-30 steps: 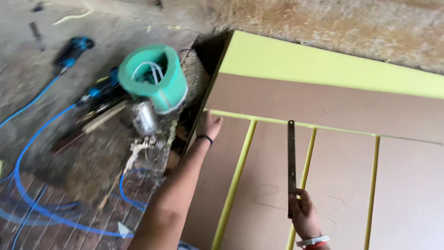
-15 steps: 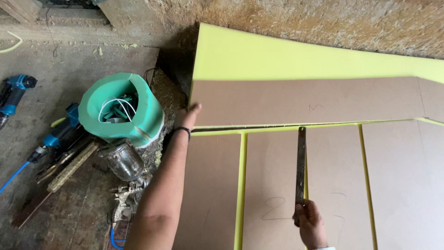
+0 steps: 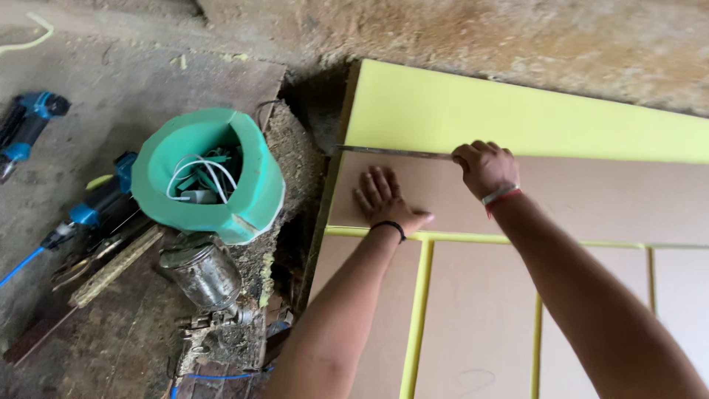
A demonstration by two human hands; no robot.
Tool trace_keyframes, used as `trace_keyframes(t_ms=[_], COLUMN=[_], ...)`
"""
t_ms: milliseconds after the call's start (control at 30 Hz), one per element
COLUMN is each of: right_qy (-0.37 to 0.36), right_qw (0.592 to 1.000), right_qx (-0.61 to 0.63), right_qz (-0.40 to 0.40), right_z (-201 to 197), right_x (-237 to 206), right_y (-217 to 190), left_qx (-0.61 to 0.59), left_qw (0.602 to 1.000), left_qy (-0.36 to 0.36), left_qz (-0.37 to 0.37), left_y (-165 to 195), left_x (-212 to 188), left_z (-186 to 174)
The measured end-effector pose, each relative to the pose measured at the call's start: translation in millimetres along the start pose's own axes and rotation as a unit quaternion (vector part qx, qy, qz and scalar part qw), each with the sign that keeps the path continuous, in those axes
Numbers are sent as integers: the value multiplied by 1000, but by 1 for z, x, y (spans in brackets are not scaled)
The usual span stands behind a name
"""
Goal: The person arranges numbered cardboard template pieces on a large yellow foam board, then uses a spray gun to apply adhesive onto the cardboard pieces. They lift, flip, and reposition the glued pieces, press a long cardboard strip into place across the foam board, spray more adhesive, and finally pick up a hacksaw blade near the assembled pieces.
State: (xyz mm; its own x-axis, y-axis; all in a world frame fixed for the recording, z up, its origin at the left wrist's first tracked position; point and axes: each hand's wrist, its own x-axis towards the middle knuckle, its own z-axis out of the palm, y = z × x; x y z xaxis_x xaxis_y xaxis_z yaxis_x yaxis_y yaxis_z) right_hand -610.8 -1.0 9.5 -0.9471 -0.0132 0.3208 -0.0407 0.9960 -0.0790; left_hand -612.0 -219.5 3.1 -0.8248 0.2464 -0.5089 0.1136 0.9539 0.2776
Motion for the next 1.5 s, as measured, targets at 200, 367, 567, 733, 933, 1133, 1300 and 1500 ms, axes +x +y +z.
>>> trace_keyframes(t_ms=[200, 367, 567, 733, 933, 1133, 1300, 1500], right_qy=[-49, -6, -14, -216, -170, -188, -164, -195], right_qw=[998, 986, 954, 922, 939, 913, 920, 909], right_qx=[16, 40, -35, -188, -98, -177, -163, -150], right_qz=[-31, -163, -296, -260, -281, -314, -316, -335], right_z=[35, 80, 99, 43, 62, 8, -4, -9], right_x=[46, 73, 72, 55, 72, 11, -19, -38], right_y=[-23, -34, 29, 109, 98, 307, 377, 448], left_qx=[-28, -8, -6, 25, 71, 141, 176, 136], left_qw=[999, 1000, 999, 998, 994, 978, 984, 987], left_qy=[18, 17, 39, 50, 55, 96, 6, -72], left_qz=[7, 8, -10, -37, -67, -118, -23, -39], left_y=[-8, -14, -24, -24, -37, -4, 218, 369], left_x=[2, 6, 10, 17, 39, 46, 40, 32], left_z=[-1, -1, -1, -3, 3, 5, 83, 104])
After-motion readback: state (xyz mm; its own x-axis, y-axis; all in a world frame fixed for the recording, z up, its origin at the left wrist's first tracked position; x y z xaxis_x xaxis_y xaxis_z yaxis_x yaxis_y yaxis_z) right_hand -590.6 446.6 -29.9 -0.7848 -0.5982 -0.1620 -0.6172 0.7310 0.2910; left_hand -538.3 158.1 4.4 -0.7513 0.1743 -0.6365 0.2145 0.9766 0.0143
